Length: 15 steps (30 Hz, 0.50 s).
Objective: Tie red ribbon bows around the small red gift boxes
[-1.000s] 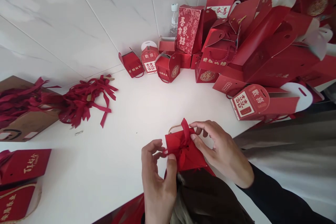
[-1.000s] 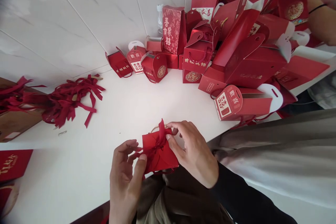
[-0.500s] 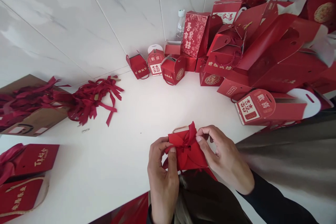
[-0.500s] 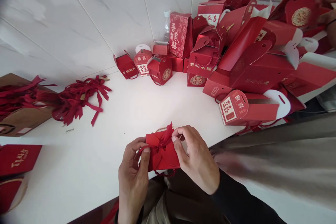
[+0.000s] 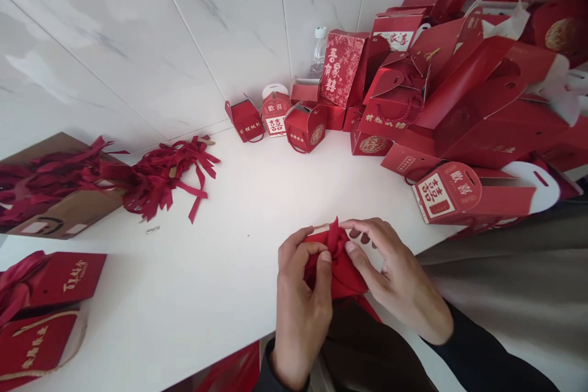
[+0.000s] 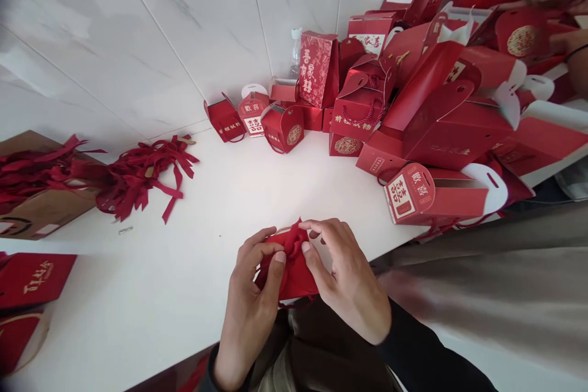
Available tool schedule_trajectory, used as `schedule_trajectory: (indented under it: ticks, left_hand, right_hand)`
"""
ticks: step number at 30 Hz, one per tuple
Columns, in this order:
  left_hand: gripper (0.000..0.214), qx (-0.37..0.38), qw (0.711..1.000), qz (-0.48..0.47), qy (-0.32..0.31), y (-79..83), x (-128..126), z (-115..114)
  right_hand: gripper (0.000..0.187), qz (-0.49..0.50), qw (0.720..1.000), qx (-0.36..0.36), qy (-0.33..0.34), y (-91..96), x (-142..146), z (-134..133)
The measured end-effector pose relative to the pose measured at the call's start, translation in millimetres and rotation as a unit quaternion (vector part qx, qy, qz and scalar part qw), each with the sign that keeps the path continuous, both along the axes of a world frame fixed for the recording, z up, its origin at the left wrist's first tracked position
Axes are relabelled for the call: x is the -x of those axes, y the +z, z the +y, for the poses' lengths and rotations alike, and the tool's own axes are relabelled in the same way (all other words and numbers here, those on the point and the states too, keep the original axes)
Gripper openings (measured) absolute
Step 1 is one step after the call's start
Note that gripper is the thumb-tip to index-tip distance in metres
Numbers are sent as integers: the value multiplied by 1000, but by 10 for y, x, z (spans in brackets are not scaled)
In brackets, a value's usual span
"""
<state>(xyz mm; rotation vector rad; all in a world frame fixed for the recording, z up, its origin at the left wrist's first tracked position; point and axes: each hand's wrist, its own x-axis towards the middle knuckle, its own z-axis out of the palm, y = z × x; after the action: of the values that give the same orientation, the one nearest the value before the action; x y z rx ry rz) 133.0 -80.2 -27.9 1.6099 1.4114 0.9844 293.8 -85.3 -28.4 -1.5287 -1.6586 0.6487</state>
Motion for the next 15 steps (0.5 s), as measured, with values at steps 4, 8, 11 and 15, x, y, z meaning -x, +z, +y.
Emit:
schedule_trajectory:
  ticks: [4,8,11,15]
  left_hand:
    - [15,-17,1000,10,3,0,9,31]
    - [9,-1,999,-14,32,38,-16,65]
    - [12,21,998,-47,25,52,-41,62]
    - [20,0,998,-64,14,41,15,59]
  right_hand:
    - [8,13,1000,11,18,36,-15,-2]
    - [7,43,999,22,9,79,-7,-25]
    - [8,66,997,35,12,99,7,-26]
    - [13,103,994,21,22,83,3,-12]
